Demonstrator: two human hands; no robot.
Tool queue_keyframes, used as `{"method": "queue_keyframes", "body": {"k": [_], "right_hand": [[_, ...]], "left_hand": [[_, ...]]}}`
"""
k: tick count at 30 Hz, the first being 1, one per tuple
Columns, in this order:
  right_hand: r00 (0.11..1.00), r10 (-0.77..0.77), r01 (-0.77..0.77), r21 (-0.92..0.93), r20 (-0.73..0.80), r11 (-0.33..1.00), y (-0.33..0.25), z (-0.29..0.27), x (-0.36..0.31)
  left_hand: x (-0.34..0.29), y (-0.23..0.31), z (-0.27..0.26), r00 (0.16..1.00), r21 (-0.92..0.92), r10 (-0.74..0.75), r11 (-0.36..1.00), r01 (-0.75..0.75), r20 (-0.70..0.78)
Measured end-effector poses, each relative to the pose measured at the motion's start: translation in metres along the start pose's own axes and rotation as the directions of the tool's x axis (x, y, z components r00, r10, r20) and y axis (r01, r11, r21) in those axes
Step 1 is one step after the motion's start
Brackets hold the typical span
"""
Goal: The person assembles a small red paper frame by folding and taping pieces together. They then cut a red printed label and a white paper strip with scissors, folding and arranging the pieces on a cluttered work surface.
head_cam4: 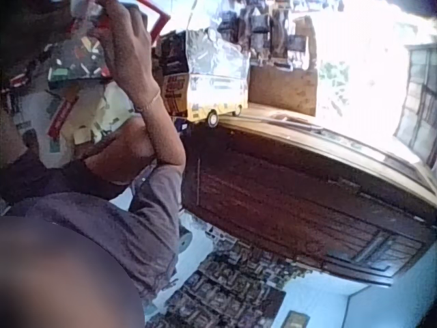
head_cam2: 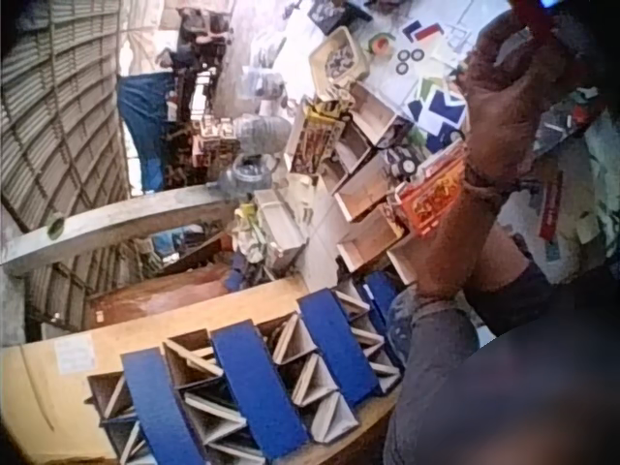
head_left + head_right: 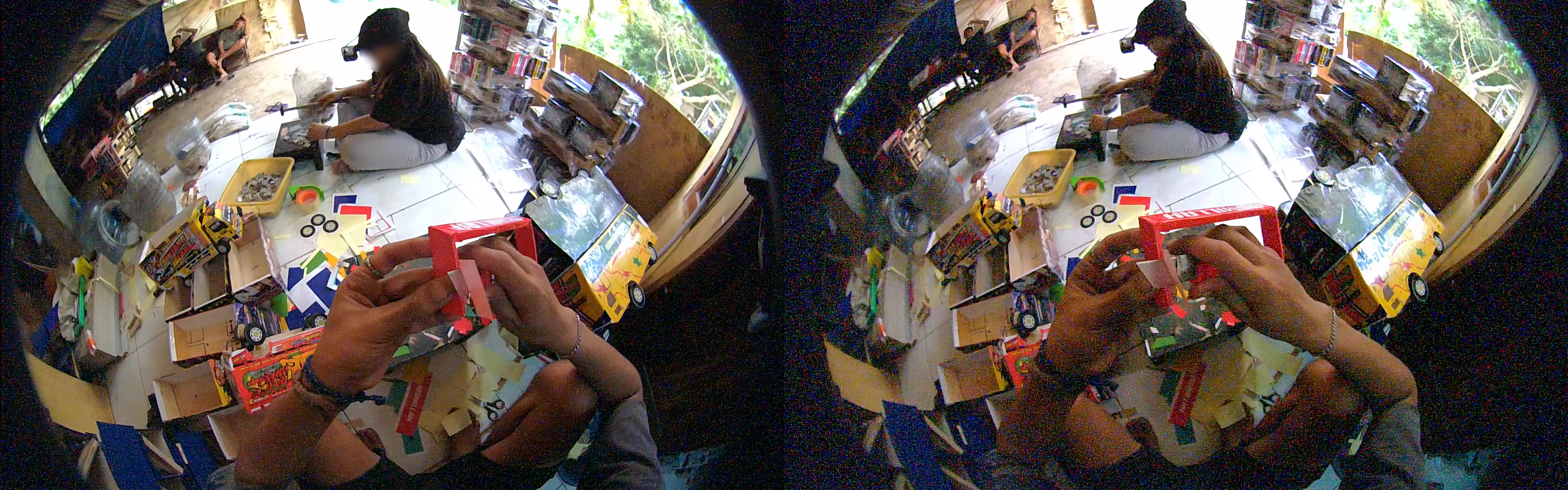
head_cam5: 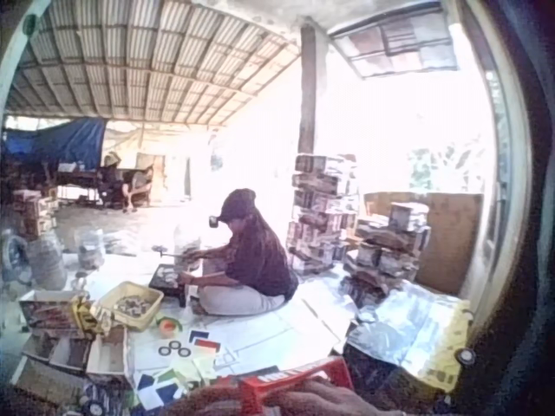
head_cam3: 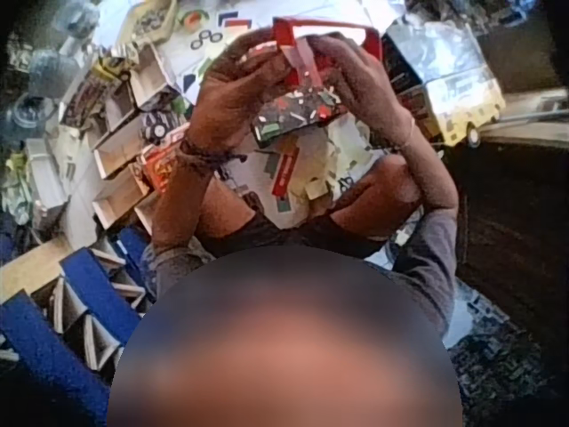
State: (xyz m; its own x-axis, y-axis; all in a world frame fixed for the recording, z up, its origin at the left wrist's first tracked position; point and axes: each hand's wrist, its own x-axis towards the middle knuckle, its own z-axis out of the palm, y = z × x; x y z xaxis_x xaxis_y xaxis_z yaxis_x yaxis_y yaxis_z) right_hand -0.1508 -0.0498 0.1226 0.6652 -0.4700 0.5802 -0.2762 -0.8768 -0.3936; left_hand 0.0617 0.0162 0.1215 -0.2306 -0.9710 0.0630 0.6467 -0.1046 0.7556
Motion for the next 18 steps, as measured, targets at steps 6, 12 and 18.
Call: {"method": "queue_keyframes", "body": {"k": [6,12,18], "right_hand": [[1.000,0.014,-0.015,0.031,0.017,0.999,-0.0041,-0.0029,-0.0002],[0.997,0.066,-0.068,0.046,0.047,0.997,0.0019,0.0016,-0.0012],[0.993,0.104,-0.107,0.061,0.054,0.992,0.0017,-0.0022,-0.0049]], "left_hand": [[-0.0009,0.0003,-0.0011,1.000,-0.057,-0.018,0.998,0.018,0.001],[-0.0007,0.0004,-0.0013,0.999,-0.068,-0.039,0.997,0.037,-0.024],[-0.0001,-0.0045,0.0014,1.000,-0.055,-0.008,0.998,0.008,0.008]]}}
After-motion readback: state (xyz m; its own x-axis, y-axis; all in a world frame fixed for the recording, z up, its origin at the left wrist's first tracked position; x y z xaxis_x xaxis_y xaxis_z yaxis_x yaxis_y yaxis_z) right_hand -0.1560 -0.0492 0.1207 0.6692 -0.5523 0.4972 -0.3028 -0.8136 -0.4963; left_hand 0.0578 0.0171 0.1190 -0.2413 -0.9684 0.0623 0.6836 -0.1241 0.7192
